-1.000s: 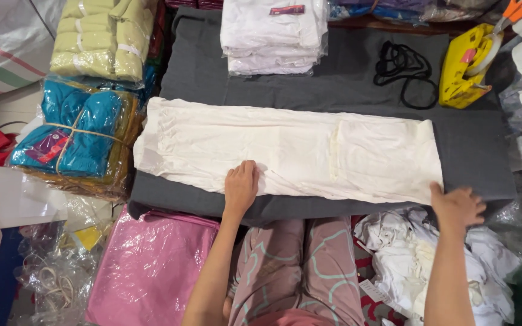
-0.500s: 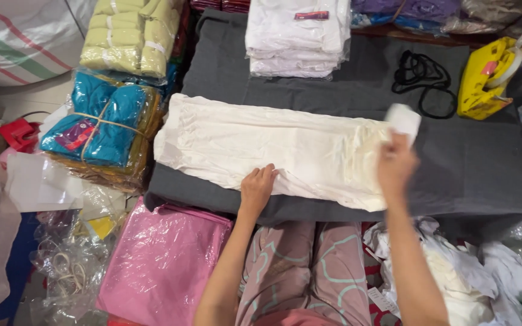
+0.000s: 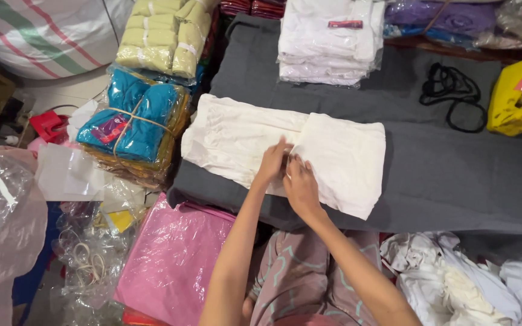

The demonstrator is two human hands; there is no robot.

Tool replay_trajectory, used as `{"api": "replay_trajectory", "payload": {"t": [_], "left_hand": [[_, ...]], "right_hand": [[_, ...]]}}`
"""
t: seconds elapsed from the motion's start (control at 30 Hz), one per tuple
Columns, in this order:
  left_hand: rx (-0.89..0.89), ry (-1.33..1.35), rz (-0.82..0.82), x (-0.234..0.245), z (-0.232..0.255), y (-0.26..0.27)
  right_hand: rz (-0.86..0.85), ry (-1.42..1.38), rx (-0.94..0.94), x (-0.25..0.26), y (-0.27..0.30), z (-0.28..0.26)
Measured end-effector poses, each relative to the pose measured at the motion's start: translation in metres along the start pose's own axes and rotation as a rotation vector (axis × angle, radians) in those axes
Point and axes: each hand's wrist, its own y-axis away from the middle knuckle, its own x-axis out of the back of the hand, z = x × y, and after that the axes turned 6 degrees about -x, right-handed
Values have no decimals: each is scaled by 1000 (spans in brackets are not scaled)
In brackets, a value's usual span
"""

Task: Folding white garments and placing them into clear plastic bags for packaging.

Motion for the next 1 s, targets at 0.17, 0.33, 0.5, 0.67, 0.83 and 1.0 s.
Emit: {"api": "replay_trajectory", "payload": {"t": [0.17, 0.33, 0.5, 0.67, 0.83, 1.0], "left_hand": [[57, -42, -24, -37, -31, -83], [-256, 115, 198, -21, 24, -49], [-211, 1, 166, -5, -24, -58], [-252, -160, 36, 2, -13, -65], [-323, -302, 43, 2, -24, -74], [-295, -449, 82, 6, -4, -49]], "right_hand": [[-56, 27, 1, 16, 0, -15], [-27, 51, 101, 25, -4, -22], [-57, -33, 69, 14, 5, -18], [-112, 32, 62, 30, 25, -15], [-165, 164, 168, -3, 38, 11], [-118, 11, 185, 2, 17, -4]]}}
